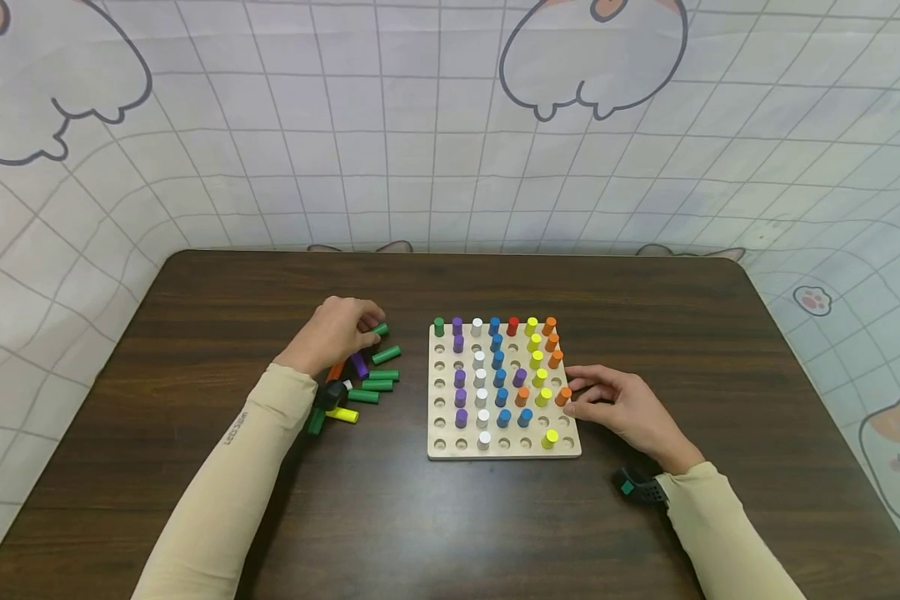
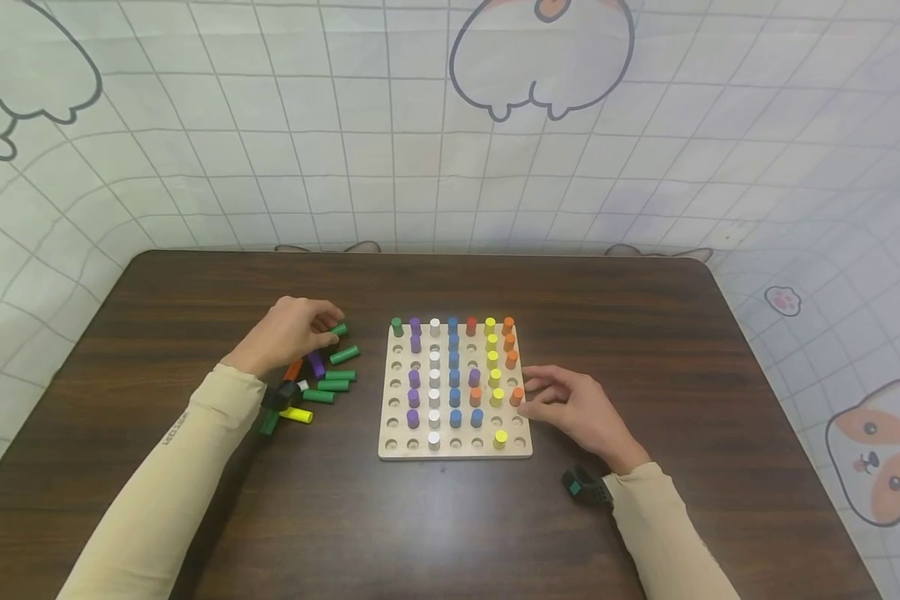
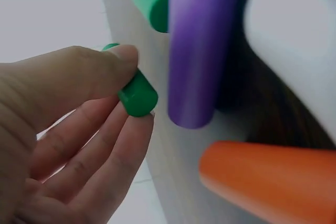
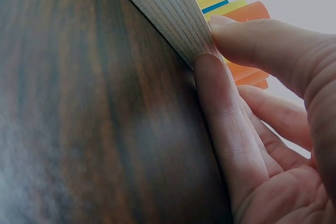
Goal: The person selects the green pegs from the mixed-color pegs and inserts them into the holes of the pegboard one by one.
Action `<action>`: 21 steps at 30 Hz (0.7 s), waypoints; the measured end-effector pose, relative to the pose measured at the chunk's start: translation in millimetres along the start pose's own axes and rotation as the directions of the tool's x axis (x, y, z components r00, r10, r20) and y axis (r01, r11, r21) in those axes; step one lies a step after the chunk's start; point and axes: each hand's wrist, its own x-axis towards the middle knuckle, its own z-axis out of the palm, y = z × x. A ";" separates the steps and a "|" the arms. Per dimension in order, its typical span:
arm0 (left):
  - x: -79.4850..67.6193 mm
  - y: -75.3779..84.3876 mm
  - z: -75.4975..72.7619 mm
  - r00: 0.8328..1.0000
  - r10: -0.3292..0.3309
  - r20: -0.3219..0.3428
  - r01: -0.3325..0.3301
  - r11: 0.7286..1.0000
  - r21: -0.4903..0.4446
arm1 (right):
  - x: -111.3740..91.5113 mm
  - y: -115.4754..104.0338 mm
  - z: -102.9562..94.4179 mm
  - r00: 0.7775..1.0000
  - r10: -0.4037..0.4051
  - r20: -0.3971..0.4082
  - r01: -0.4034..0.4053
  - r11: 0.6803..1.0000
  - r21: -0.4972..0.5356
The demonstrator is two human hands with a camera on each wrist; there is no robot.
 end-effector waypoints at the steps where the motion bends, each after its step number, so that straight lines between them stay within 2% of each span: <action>1: -0.4 0.6 -0.1 1.000 -0.002 -0.009 0.002 1.000 -0.005 | -0.1 -0.1 0.0 1.000 -0.001 0.001 0.001 1.000 0.002; 7: -5.1 7.5 -0.4 0.996 0.017 -0.088 -0.022 0.998 -0.057 | -1.2 -1.0 -0.2 1.000 0.002 0.005 -0.002 1.000 0.005; 14: -10.1 17.8 1.0 0.984 0.000 -0.181 -0.036 0.980 -0.198 | -2.1 -1.1 -0.5 1.000 0.009 0.008 -0.009 1.000 0.011; 17: -11.4 21.6 4.5 0.979 -0.011 -0.204 -0.043 0.966 -0.256 | -1.9 -1.0 -0.5 1.000 0.012 0.009 -0.012 1.000 0.010; 21: -12.1 26.0 10.4 0.979 -0.011 -0.202 -0.056 0.945 -0.322 | -1.7 -1.2 -0.5 1.000 0.012 0.010 -0.012 1.000 0.008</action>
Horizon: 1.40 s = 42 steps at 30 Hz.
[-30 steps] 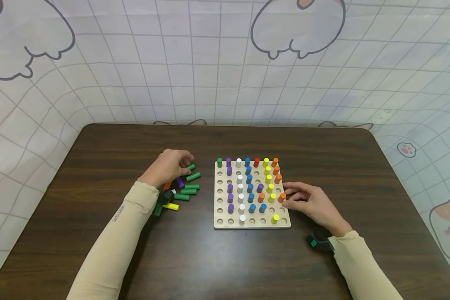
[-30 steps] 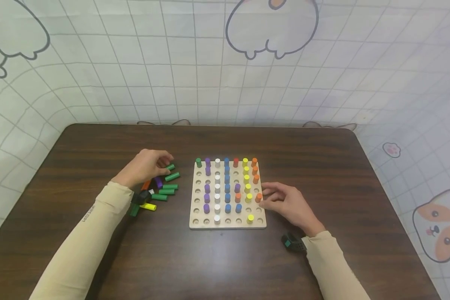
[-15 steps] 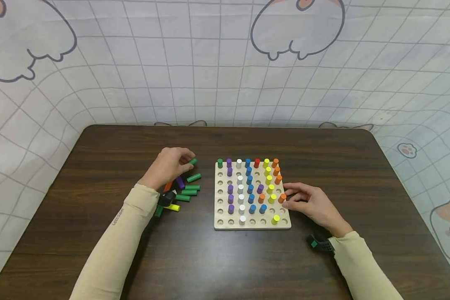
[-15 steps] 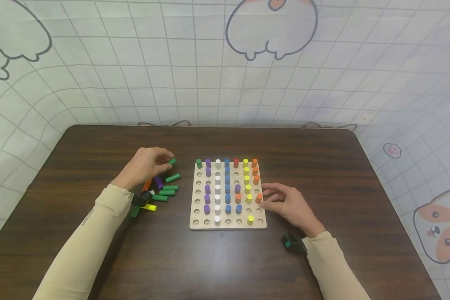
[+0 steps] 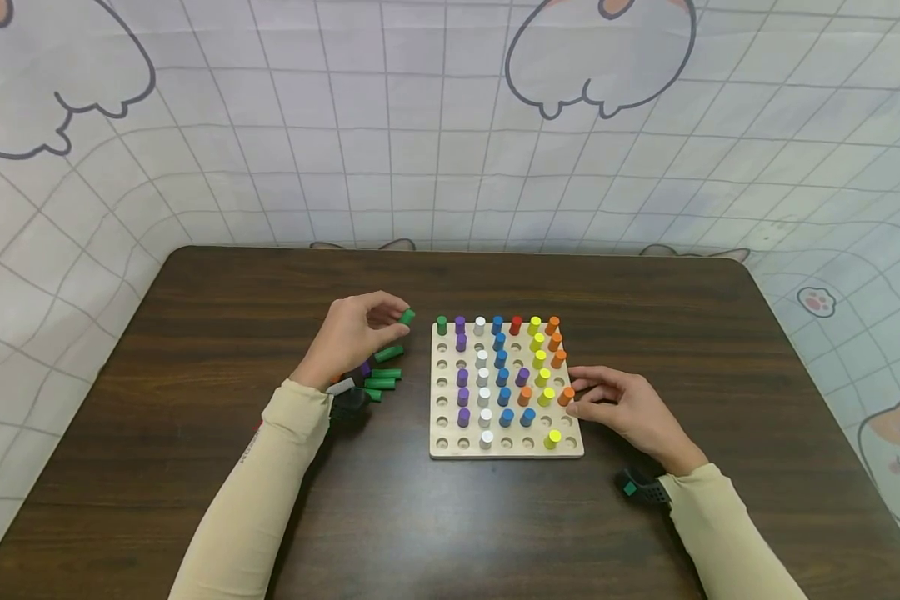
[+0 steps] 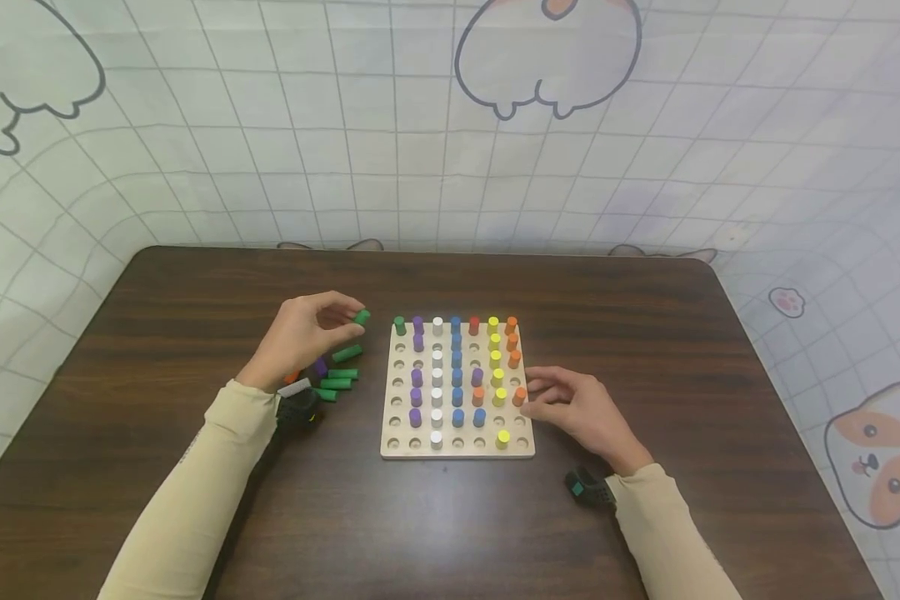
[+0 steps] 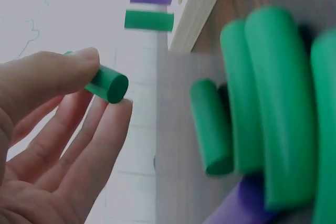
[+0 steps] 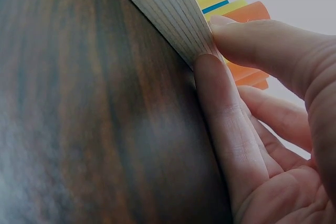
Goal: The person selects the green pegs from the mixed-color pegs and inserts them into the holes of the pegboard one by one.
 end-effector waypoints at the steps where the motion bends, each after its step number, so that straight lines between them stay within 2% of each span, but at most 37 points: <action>1: 0.1 0.3 2.0 1.000 0.004 0.002 -0.004 1.000 -0.018 | 0.2 0.2 -0.1 1.000 -0.001 -0.001 0.001 1.000 -0.001; 15: 3.1 4.7 29.3 0.999 0.052 0.002 -0.050 0.981 -0.185 | -1.2 -3.4 -1.2 1.000 0.003 -0.015 -0.003 1.000 -0.024; 20: 2.7 3.5 34.7 1.000 0.022 -0.003 -0.023 0.976 -0.215 | 0.3 -2.0 -1.4 1.000 0.012 -0.011 -0.013 1.000 -0.026; 24: 1.6 2.3 38.6 1.000 -0.002 0.019 0.006 0.976 -0.219 | 1.2 1.5 -0.1 1.000 0.022 -0.010 -0.022 1.000 -0.020; 34: -0.2 3.8 44.9 0.999 0.000 0.042 0.010 0.975 -0.222 | 1.8 3.1 1.3 1.000 0.008 -0.005 -0.008 1.000 -0.008; 42: 0.4 4.9 53.9 0.997 0.049 0.056 -0.037 0.979 -0.199 | 0.5 1.8 1.0 1.000 0.010 -0.003 -0.010 1.000 0.004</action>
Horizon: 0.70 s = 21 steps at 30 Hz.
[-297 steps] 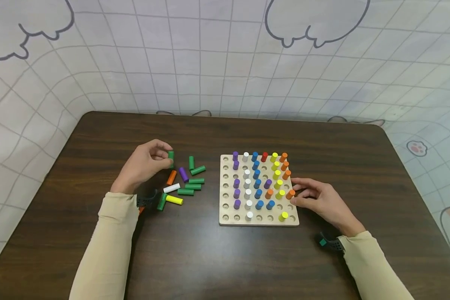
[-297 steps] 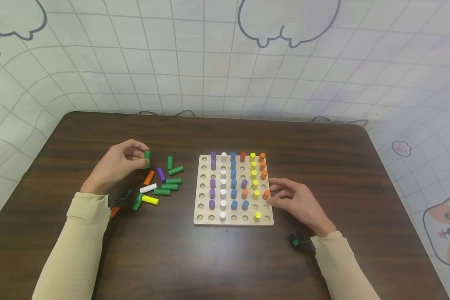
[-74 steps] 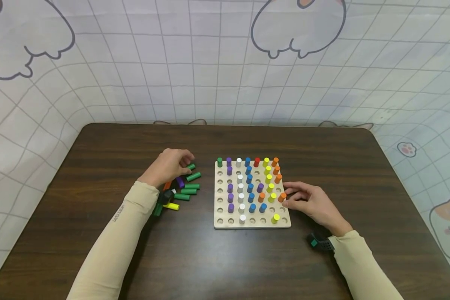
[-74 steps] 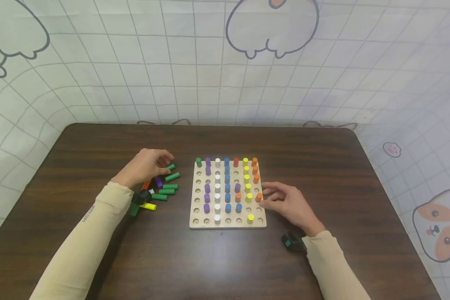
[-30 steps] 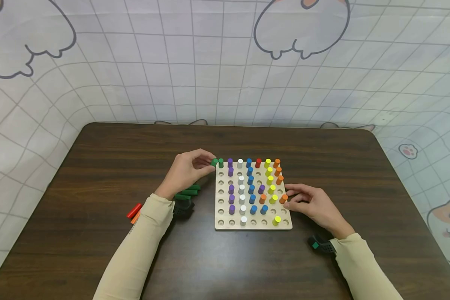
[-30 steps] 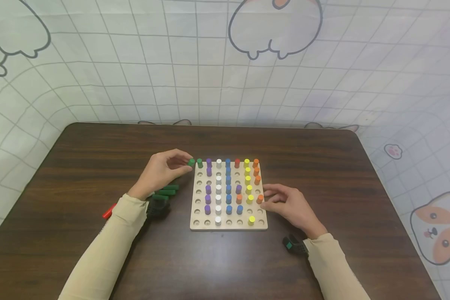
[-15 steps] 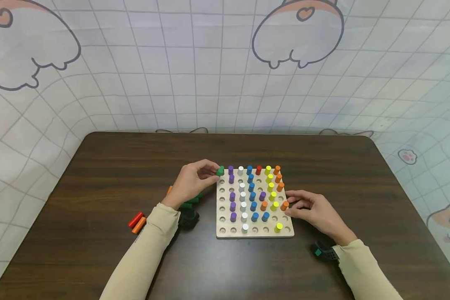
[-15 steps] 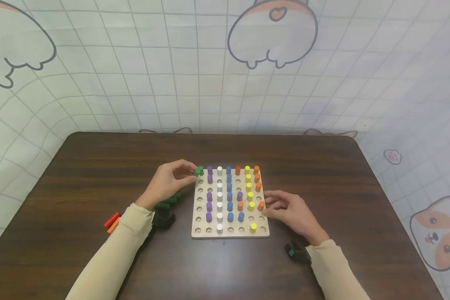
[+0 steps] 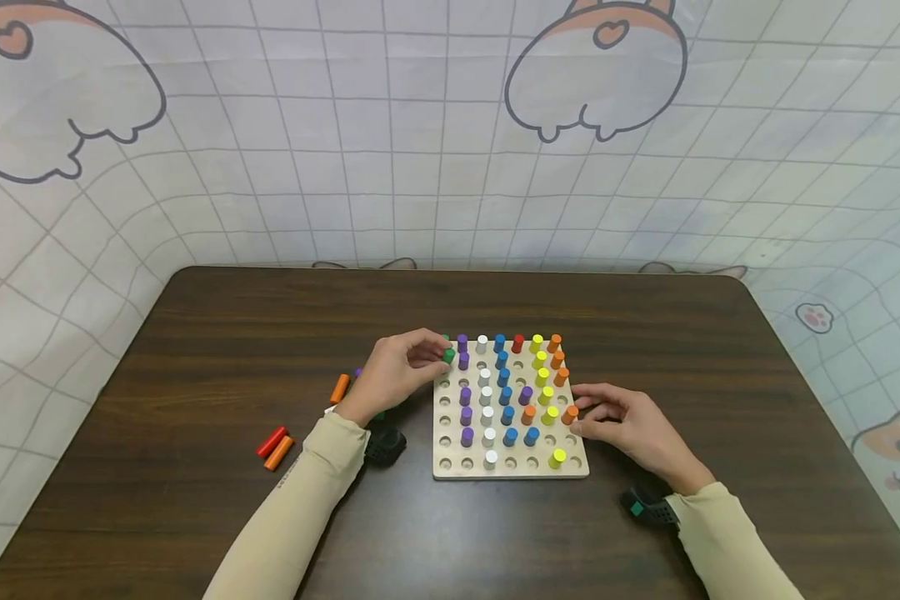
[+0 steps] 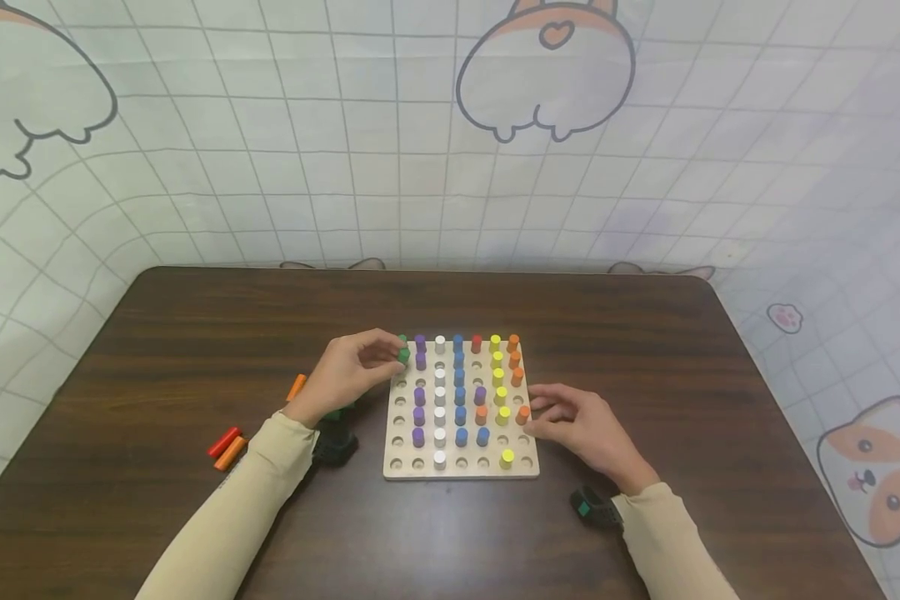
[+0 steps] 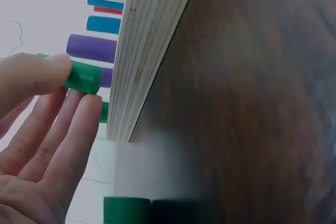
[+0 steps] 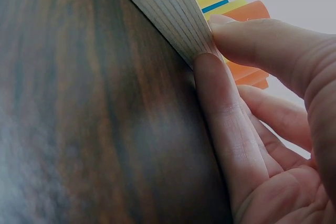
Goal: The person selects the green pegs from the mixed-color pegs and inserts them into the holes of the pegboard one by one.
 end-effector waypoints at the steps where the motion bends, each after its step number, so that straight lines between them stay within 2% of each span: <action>1: 0.0 -0.1 0.8 1.000 0.001 0.000 -0.001 1.000 -0.001 | -0.4 0.2 0.1 1.000 -0.002 0.000 0.002 1.000 -0.001; 11: 1.3 -0.9 3.4 1.000 -0.023 -0.004 0.023 1.000 -0.013 | -0.6 -1.9 -1.1 1.000 -0.002 -0.019 0.002 1.000 -0.025; 21: 2.1 -1.3 4.2 0.999 -0.031 -0.026 0.031 1.000 -0.001 | -0.1 -0.8 -0.6 1.000 0.007 0.000 -0.007 1.000 -0.002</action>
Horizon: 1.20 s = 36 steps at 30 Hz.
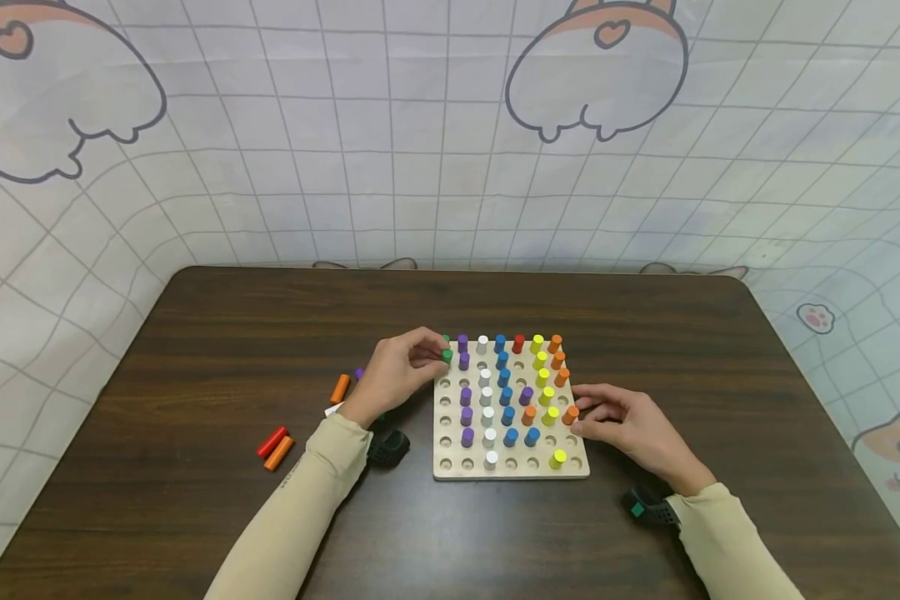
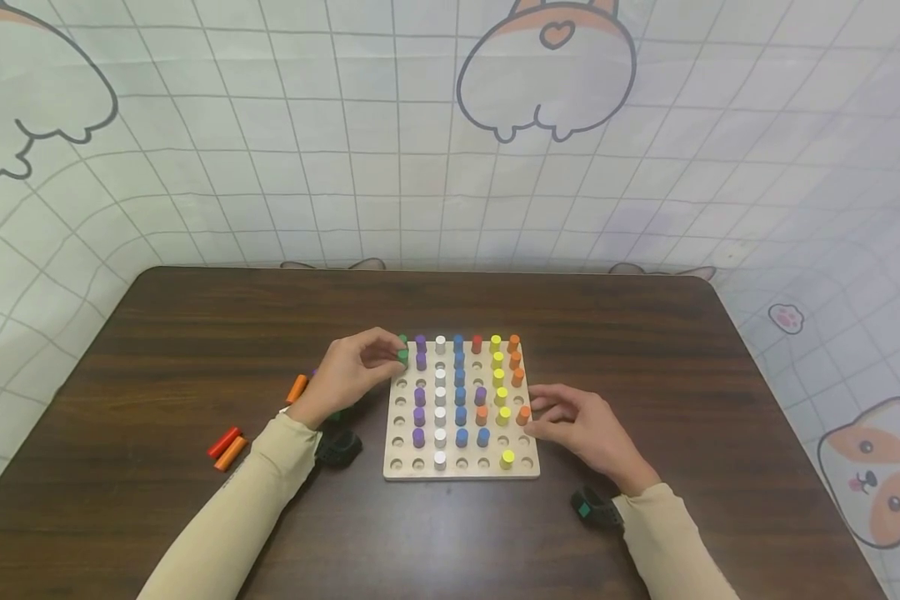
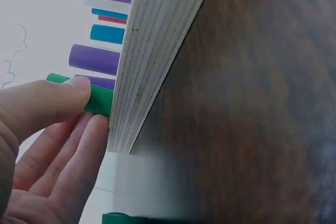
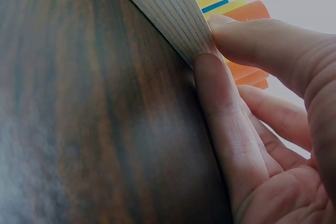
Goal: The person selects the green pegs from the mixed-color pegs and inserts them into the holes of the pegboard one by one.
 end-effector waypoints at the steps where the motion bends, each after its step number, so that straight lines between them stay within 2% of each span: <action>1: 0.0 0.1 0.2 1.000 0.000 0.001 0.000 1.000 0.002 | -0.2 0.0 -0.2 1.000 -0.002 0.003 0.002 1.000 0.002; 14: -0.5 0.3 0.9 1.000 -0.028 0.004 0.028 1.000 0.004 | -1.4 0.2 0.5 1.000 -0.015 -0.013 0.015 1.000 -0.008; 36: 1.6 -1.8 0.7 1.000 -0.028 0.004 0.028 1.000 0.006 | -1.2 -2.6 -1.3 1.000 -0.006 -0.017 0.006 1.000 -0.014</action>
